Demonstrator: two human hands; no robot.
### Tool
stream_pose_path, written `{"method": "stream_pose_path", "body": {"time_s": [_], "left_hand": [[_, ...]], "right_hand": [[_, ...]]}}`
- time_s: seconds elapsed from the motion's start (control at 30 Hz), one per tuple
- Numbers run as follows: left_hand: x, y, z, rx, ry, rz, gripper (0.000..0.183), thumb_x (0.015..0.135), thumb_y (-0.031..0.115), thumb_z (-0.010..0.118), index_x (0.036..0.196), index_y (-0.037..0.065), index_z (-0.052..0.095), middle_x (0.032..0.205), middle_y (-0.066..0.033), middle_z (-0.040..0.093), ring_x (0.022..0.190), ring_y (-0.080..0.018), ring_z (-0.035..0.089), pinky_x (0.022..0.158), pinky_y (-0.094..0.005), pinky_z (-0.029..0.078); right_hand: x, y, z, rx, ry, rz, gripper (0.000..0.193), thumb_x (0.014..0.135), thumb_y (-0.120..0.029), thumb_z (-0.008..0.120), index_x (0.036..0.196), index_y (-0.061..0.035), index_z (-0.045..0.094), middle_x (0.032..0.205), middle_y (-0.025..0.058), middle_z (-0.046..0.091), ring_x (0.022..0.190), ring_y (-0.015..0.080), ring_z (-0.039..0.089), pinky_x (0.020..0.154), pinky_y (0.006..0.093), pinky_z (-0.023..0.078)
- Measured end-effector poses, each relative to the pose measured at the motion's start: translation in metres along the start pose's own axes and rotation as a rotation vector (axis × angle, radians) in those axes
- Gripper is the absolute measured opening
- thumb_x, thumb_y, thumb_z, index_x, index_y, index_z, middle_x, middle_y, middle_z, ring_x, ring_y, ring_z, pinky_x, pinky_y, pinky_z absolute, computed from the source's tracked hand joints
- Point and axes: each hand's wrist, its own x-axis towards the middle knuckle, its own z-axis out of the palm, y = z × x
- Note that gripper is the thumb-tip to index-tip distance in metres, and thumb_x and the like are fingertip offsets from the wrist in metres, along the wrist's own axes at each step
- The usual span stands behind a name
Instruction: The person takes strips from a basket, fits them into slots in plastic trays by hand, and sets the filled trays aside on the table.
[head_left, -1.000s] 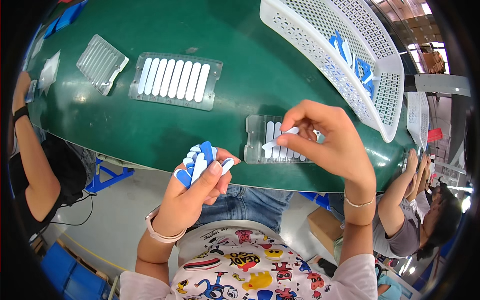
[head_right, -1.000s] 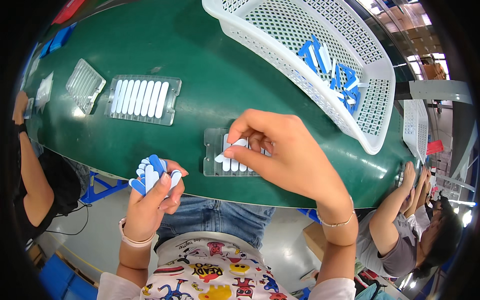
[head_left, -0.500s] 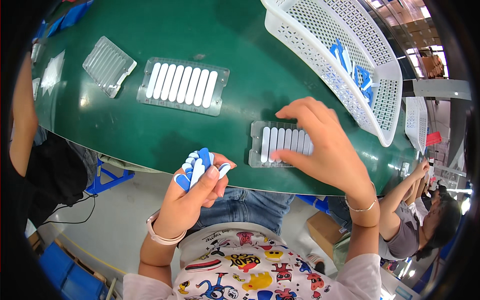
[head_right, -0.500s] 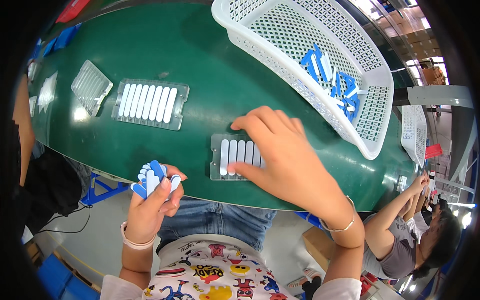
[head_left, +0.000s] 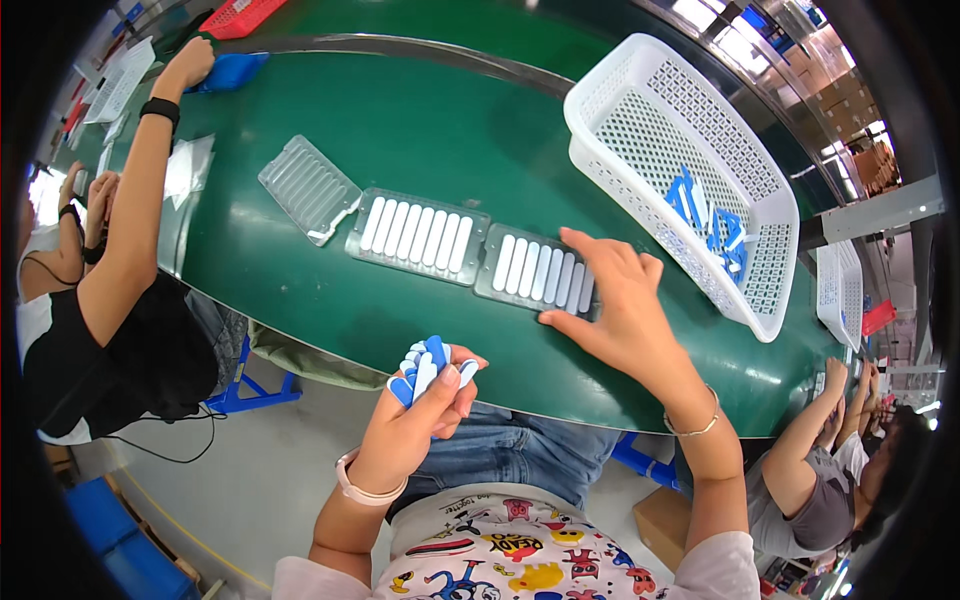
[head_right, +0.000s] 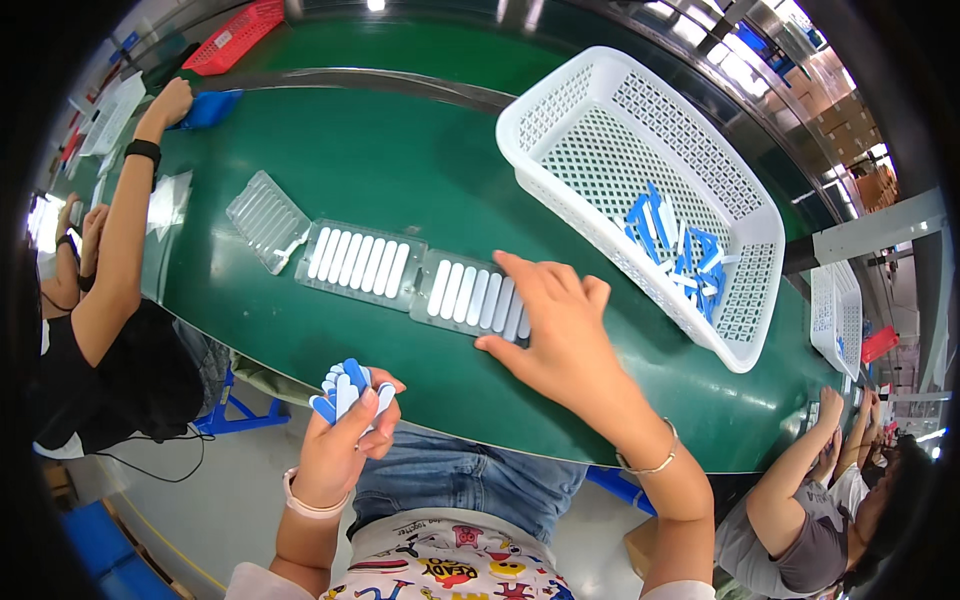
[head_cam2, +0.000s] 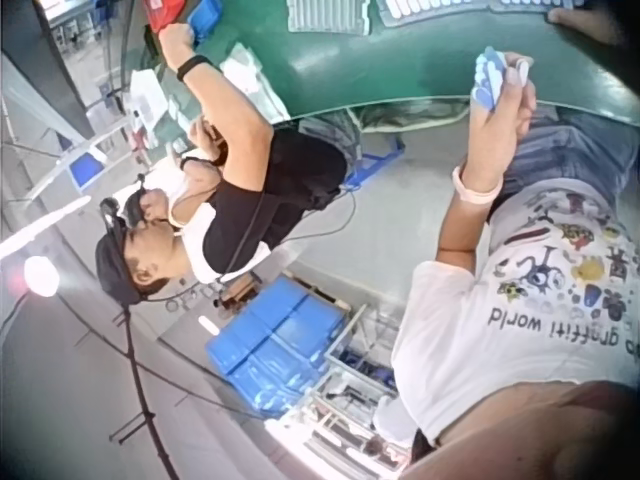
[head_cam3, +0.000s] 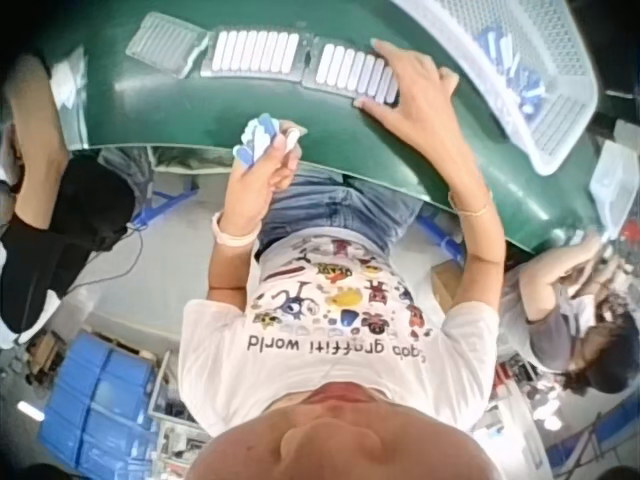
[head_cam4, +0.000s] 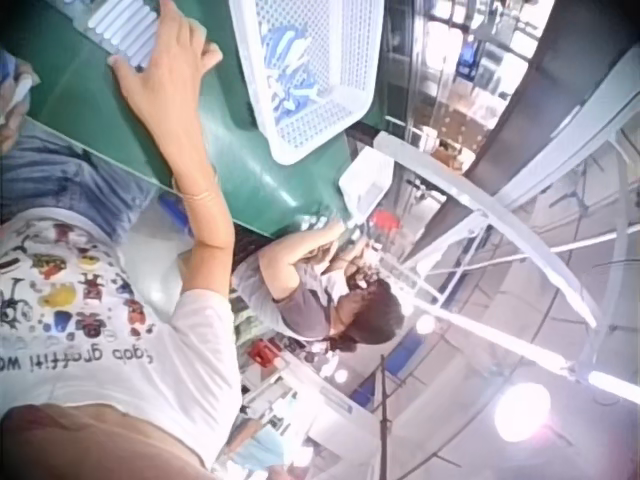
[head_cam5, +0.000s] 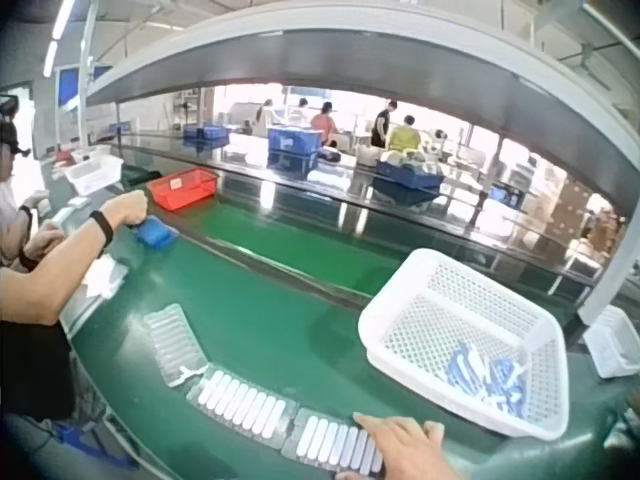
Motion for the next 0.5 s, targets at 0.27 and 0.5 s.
{"method": "stream_pose_path", "body": {"time_s": [0.27,0.5], "left_hand": [[-0.011,-0.012,-0.011,0.007,0.067,-0.012,0.023,0.095,0.021,0.046,0.108,0.002,0.051,0.071,-0.0019,0.049,0.053,-0.0038,0.031,0.046,-0.0199,0.025],[-0.02,-0.033,-0.015,0.008,0.087,-0.051,0.024,0.095,0.02,0.046,0.109,0.002,0.052,0.072,-0.001,0.05,0.054,-0.0033,0.032,0.048,-0.0194,0.026]], "right_hand": [[0.115,-0.112,0.087,0.049,0.319,-0.307,0.083,0.072,-0.048,0.067,0.128,0.0062,0.037,0.125,0.0303,0.043,0.121,0.0373,0.04,0.098,0.0574,0.022],[0.187,-0.138,0.136,0.002,0.248,-0.391,0.079,0.062,-0.036,0.07,0.119,0.0099,0.043,0.099,0.0182,0.055,0.096,0.0309,0.053,0.101,0.0634,0.015]]}}
